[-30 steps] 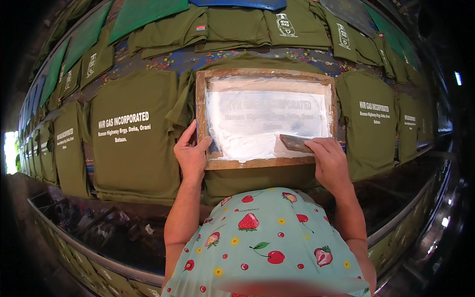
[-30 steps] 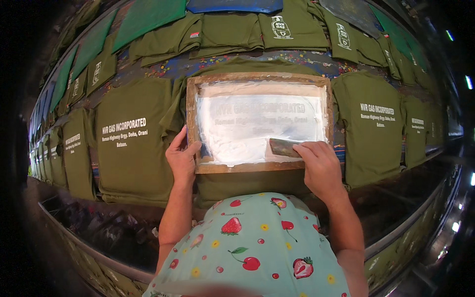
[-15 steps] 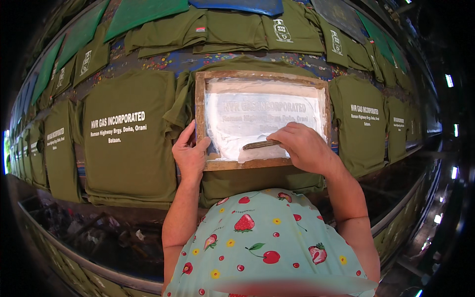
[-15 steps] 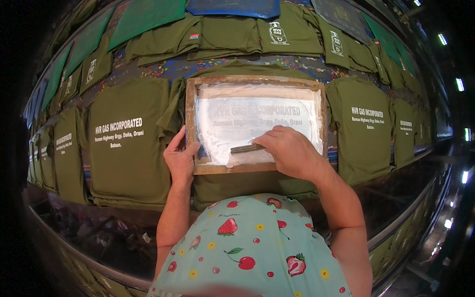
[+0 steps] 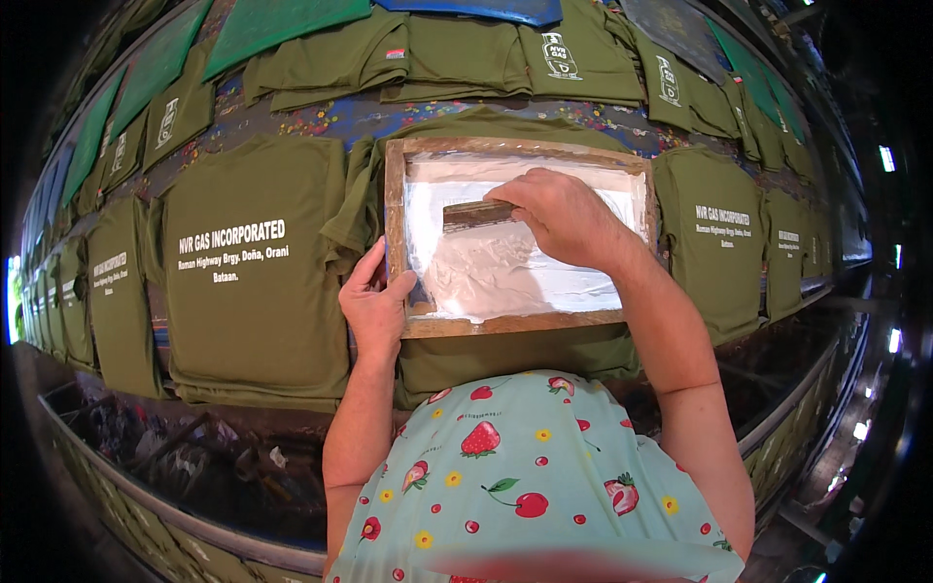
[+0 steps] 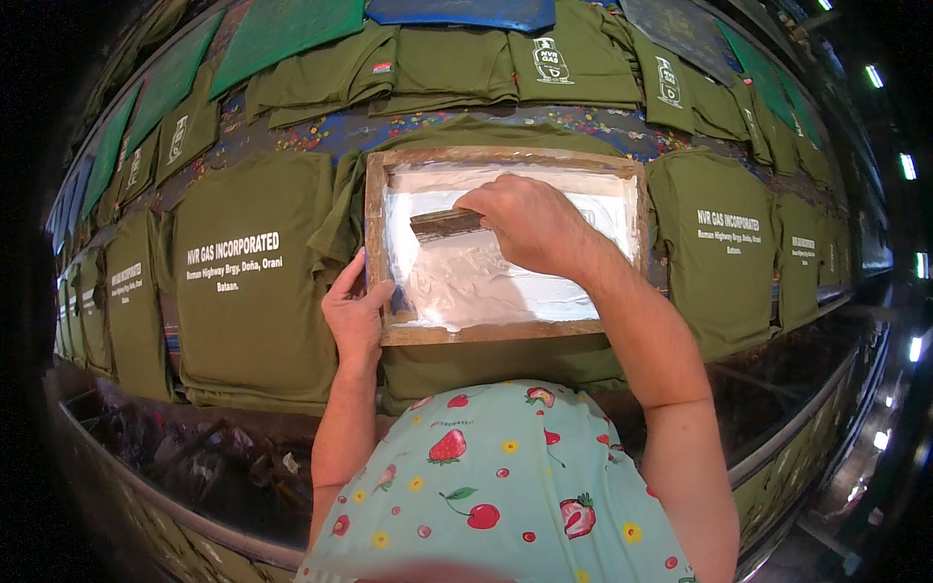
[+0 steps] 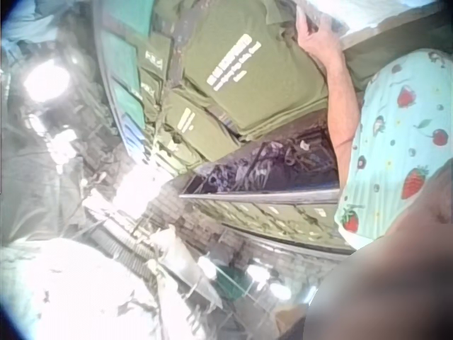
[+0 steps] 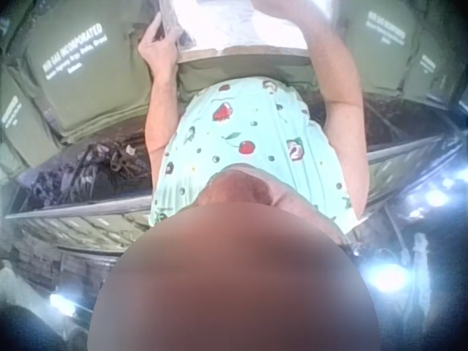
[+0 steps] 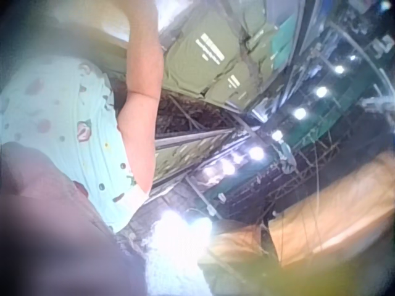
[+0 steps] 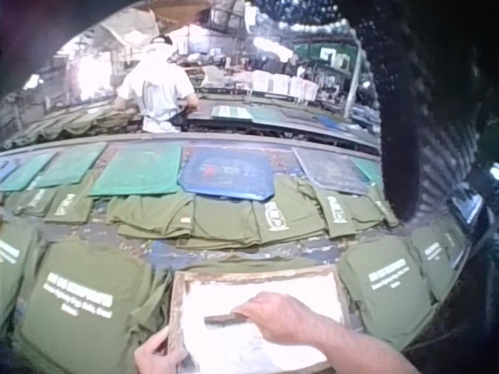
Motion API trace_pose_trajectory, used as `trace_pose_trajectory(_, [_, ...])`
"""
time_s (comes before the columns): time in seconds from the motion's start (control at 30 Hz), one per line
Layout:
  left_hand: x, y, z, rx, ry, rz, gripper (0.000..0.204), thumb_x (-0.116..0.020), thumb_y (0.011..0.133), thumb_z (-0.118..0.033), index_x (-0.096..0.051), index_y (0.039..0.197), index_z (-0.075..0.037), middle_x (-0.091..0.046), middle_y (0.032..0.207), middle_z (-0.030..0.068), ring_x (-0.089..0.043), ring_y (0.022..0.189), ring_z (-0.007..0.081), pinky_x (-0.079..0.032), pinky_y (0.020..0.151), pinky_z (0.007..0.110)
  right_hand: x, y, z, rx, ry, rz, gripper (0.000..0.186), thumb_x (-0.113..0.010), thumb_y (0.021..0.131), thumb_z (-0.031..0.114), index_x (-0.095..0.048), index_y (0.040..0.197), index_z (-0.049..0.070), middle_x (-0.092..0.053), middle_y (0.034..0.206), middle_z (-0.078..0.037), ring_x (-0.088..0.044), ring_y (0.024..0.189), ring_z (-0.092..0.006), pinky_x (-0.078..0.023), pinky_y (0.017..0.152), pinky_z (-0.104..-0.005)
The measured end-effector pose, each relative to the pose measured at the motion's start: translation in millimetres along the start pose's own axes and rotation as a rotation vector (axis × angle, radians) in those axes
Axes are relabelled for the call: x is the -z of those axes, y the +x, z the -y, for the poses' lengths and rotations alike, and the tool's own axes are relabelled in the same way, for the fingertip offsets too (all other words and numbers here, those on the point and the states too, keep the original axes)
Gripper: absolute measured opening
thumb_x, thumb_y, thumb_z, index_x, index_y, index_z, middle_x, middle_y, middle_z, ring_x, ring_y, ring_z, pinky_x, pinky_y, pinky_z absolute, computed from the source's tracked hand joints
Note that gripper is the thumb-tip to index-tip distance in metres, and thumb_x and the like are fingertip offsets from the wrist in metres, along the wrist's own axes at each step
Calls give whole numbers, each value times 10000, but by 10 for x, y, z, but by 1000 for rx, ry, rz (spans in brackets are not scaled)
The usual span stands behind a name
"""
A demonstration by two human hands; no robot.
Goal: The person uses a squeegee to spread white ink across a screen printing frame held over a green shirt. The person repeatedly wipes the ink across the screen and lifts the frame to move to the next shirt in a row of identical shirts.
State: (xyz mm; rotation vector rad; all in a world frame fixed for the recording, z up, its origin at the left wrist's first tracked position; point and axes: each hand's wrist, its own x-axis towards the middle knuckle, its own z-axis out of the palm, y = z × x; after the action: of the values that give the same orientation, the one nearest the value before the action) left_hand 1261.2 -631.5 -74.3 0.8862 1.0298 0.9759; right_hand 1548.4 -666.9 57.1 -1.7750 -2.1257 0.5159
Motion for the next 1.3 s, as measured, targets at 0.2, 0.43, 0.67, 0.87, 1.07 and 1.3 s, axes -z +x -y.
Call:
trace_pose_trajectory(0.2, [-15,-20,15,-28,9,-28,664,-718,856,209,-614,1505,114,-726,1400,196,-737,1178,197,-593,1021,316,11,147,-73,52,-61,-152,352,-649,883,-52,-765,1205,33,-788,1079,-157,-717,1098,-391,-586,965,-506])
trace_pose_trajectory(0.43, [6,-13,2,-3,37,-21,650,-739,868,188,-599,1501,136,-699,1448,216,-718,1242,212,-566,1091,338,-148,268,-126,51,-41,-202,393,-637,863,-73,-773,1211,48,-776,1109,-146,-714,1108,-380,-585,976,-485])
trace_pose_trajectory(0.67, [1,-7,27,-17,50,-38,647,-731,864,204,-611,1495,127,-720,1409,207,-732,1199,211,-591,1046,332,-363,-127,78,176,-90,-73,400,-684,831,16,-776,1209,107,-746,1058,-110,-705,991,-346,-573,912,-455])
trace_pose_trajectory(0.87, [-21,-26,-3,-13,58,-49,651,-724,856,211,-618,1492,122,-726,1397,201,-737,1180,215,-599,1030,330,-424,-719,426,169,-19,-46,359,-664,852,39,-757,1190,117,-748,1062,-82,-716,1007,-317,-564,924,-457])
trace_pose_trajectory(1.07, [-41,-30,-44,-33,83,-23,638,-723,875,187,-601,1500,137,-716,1404,208,-728,1206,222,-577,1069,339,225,-960,-236,-69,66,149,457,-662,798,-108,-778,1197,79,-775,1101,-150,-728,1078,-377,-578,951,-479])
trace_pose_trajectory(1.3, [-67,-54,-90,-52,191,-37,619,-722,900,171,-583,1503,154,-695,1437,217,-709,1251,234,-553,1106,353,132,-703,-809,-35,-94,-226,412,-634,855,-58,-794,1203,94,-777,1121,-120,-723,1084,-356,-579,973,-464])
